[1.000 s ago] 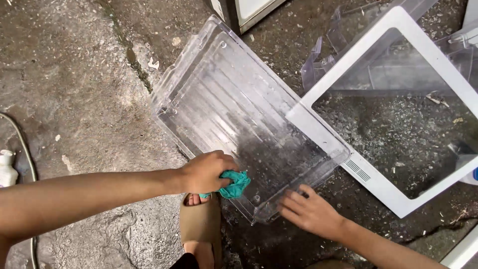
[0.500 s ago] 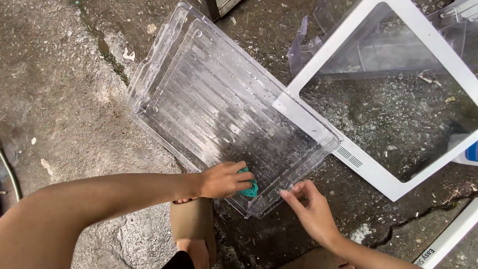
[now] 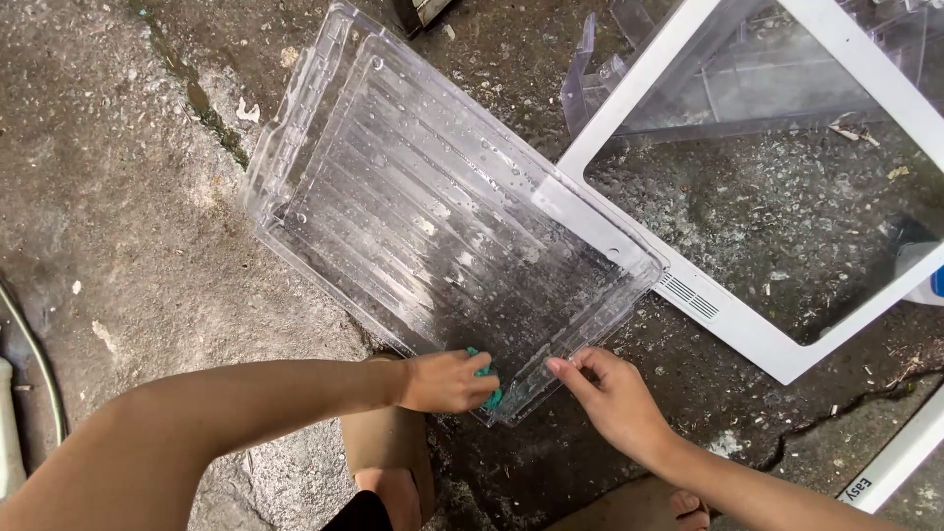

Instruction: The person cleans various refrigerator components, including a transparent door shelf, a white door frame, and a smaller clear bin, using a green cloth. They wipe the surfaces thoroughly, occasionally dipping the cloth into a green bucket of water, and place the cleaned parts on the ground next to the open refrigerator.

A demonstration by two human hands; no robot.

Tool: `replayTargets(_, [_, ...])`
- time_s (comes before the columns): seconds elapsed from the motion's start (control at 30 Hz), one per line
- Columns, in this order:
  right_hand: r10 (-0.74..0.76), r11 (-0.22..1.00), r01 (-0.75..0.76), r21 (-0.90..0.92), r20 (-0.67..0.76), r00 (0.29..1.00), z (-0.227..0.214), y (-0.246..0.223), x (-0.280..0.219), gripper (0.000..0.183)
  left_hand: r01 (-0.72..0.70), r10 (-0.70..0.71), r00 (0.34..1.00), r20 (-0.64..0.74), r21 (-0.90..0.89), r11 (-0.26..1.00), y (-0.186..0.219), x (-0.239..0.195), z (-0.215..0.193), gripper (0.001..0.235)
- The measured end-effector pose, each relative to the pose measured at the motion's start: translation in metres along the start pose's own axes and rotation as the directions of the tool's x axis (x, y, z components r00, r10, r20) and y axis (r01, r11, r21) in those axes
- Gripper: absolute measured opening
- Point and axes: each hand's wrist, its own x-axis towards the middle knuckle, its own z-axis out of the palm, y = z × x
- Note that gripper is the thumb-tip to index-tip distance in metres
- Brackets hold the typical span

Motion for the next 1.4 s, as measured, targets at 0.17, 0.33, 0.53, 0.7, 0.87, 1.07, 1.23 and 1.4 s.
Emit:
replayTargets(0.17, [0.063,0.998,-0.063,-0.003,0.016,0.998,-0.001,-0.002,0.002,0.031,0.084,-0.072,0.985,-0.154,0.071,0.994,-0.039,0.002,-0.024,0.023])
replayTargets(0.33, [0.039,0.998,-0.038,-0.04,0.032,0.999,-0.004,-0.003,0.003,0.037,0.071,-0.053,0.99,-0.13,0.136,0.988,-0.02,-0.004,-0.017,0.02])
replayTargets(0.53, [0.011,0.998,-0.009,-0.059,0.029,1.0,-0.006,-0.004,0.002,0.039,0.094,-0.089,0.993,-0.078,0.068,0.993,-0.012,-0.01,-0.038,0.049])
replayTargets(0.7, [-0.005,0.999,0.006,-0.052,0.015,1.0,-0.002,0.001,0.002,0.039,-0.129,0.127,0.991,0.032,0.098,0.987,-0.024,-0.001,-0.021,0.021])
replayTargets(0.87, [0.001,0.999,0.0,-0.047,0.017,1.0,-0.003,-0.003,0.003,0.042,0.082,-0.057,0.982,-0.182,0.137,0.987,-0.02,0.006,-0.02,0.016])
replayTargets(1.07, [0.114,0.993,-0.112,-0.028,0.07,0.991,-0.006,-0.013,0.001,0.039,0.085,-0.068,0.992,-0.11,0.157,0.984,-0.024,-0.001,-0.03,0.006])
replayTargets(1.23, [0.167,0.986,-0.164,-0.034,0.086,0.982,-0.006,-0.017,-0.004,0.039,0.094,-0.083,0.993,-0.082,0.144,0.985,-0.009,0.005,-0.024,0.007])
replayTargets(1.4, [0.133,0.991,-0.132,-0.013,0.092,0.987,-0.005,-0.013,-0.002,0.039,0.181,-0.141,0.955,-0.26,0.138,0.974,-0.015,0.005,-0.014,0.016])
